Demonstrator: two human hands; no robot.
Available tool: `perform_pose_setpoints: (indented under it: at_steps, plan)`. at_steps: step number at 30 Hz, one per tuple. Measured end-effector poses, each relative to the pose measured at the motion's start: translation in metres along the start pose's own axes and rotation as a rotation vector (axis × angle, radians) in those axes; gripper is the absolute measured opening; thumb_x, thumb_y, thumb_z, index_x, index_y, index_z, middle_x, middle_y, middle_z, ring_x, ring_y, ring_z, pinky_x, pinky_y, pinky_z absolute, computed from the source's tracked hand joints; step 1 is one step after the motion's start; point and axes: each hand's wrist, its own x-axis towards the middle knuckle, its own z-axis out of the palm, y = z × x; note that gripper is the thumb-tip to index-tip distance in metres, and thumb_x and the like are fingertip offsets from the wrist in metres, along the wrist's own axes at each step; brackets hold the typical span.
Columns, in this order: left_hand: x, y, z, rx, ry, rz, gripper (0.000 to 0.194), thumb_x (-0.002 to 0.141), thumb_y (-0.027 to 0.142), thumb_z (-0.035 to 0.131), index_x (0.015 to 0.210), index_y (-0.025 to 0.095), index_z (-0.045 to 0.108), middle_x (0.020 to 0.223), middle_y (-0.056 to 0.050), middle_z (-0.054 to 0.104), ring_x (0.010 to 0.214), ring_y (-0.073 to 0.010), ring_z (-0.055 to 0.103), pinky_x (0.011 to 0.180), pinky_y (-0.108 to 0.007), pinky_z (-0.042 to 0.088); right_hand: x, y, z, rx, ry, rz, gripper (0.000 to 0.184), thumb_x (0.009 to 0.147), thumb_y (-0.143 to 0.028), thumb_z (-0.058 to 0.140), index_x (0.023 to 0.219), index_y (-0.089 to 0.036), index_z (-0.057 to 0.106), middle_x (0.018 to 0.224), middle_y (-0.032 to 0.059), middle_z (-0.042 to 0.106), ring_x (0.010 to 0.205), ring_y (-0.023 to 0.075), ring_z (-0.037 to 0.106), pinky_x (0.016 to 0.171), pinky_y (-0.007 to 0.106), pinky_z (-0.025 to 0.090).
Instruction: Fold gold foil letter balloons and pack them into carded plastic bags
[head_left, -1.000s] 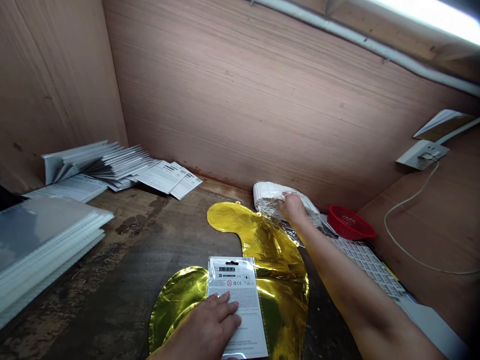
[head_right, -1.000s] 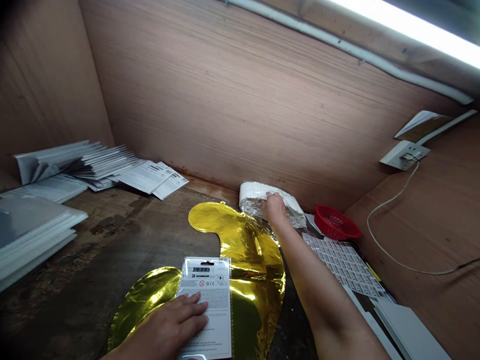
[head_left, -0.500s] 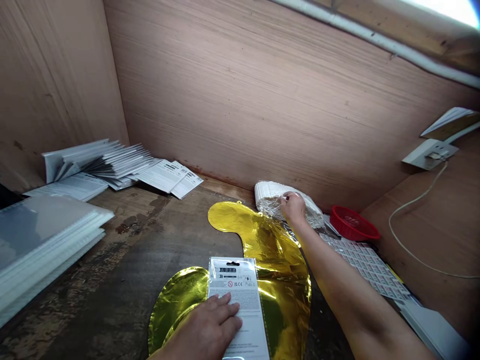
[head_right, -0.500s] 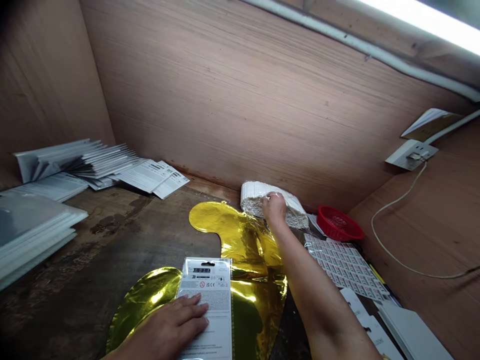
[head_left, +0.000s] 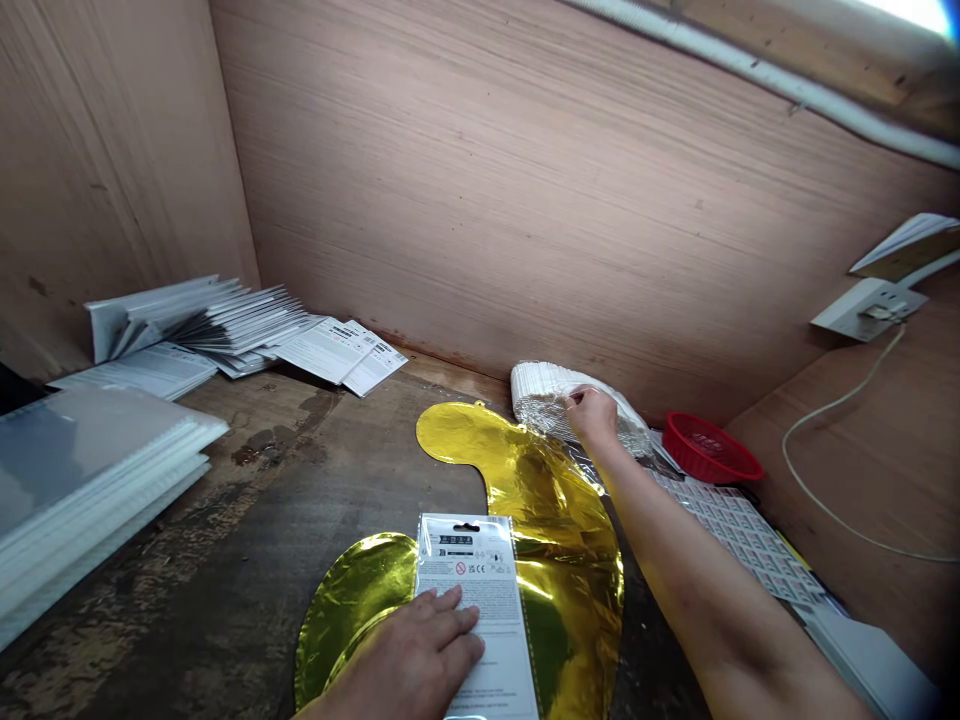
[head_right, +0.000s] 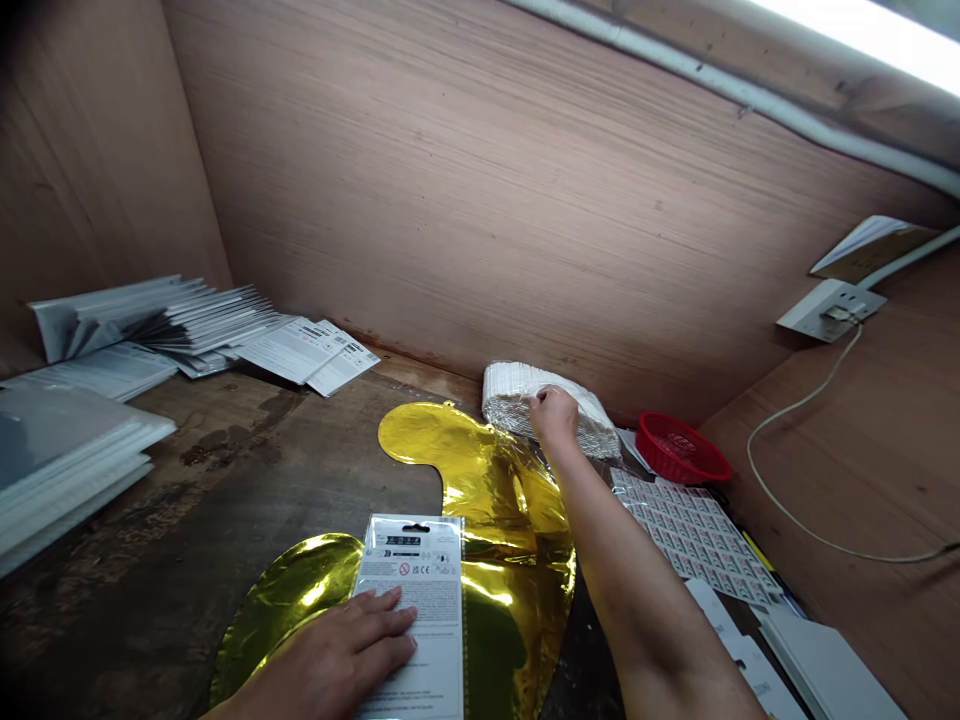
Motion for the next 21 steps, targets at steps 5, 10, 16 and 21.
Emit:
perform_pose_setpoints:
  at_steps: [5, 10, 16, 21]
  plan:
    - [-0.002, 0.000, 0.002, -0.005, 0.011, -0.018, 0.054, 0.081, 0.062, 0.059, 0.115, 0.021, 0.063, 0.123, -0.011, 0.066, 0.120, -0.0315, 0.057, 0.104, -0.041, 0.044, -0.002, -0.001, 0.000, -0.007, -0.046, 0.013, 0.027, 0.093, -0.035, 0.059, 0.112, -0.016, 0.061, 0.112, 0.0071, 0.063, 0.096, 0.0202, 0.063, 0.083, 0.041, 0.053]
    - [-0.003, 0.000, 0.001, -0.021, -0.007, -0.033, 0.055, 0.084, 0.066, 0.051, 0.117, 0.024, 0.062, 0.126, -0.008, 0.065, 0.121, -0.0322, 0.057, 0.103, -0.045, 0.046, 0.000, -0.006, -0.001, 0.011, -0.045, 0.068, 0.027, 0.093, -0.035, 0.059, 0.112, -0.016, 0.061, 0.113, 0.0074, 0.062, 0.096, 0.0203, 0.063, 0.082, 0.040, 0.054]
    - [0.003, 0.007, -0.022, -0.080, -0.110, -0.057, 0.054, 0.079, 0.057, 0.062, 0.121, 0.023, 0.061, 0.132, -0.010, 0.060, 0.124, -0.0351, 0.053, 0.104, -0.050, 0.044, -0.010, -0.005, -0.012, 0.109, 0.058, 0.158, 0.025, 0.092, -0.035, 0.061, 0.108, -0.015, 0.062, 0.108, 0.0065, 0.064, 0.092, 0.0195, 0.063, 0.081, 0.039, 0.054]
    - [0.014, 0.025, -0.069, -0.109, -0.216, -0.146, 0.070, 0.073, 0.040, 0.071, 0.137, 0.023, 0.049, 0.147, -0.013, 0.044, 0.133, -0.0370, 0.042, 0.110, -0.061, 0.030, -0.058, 0.018, -0.031, 0.272, 0.220, 0.199, 0.019, 0.087, -0.033, 0.065, 0.086, -0.014, 0.064, 0.082, 0.0022, 0.065, 0.079, 0.0177, 0.064, 0.077, 0.038, 0.052]
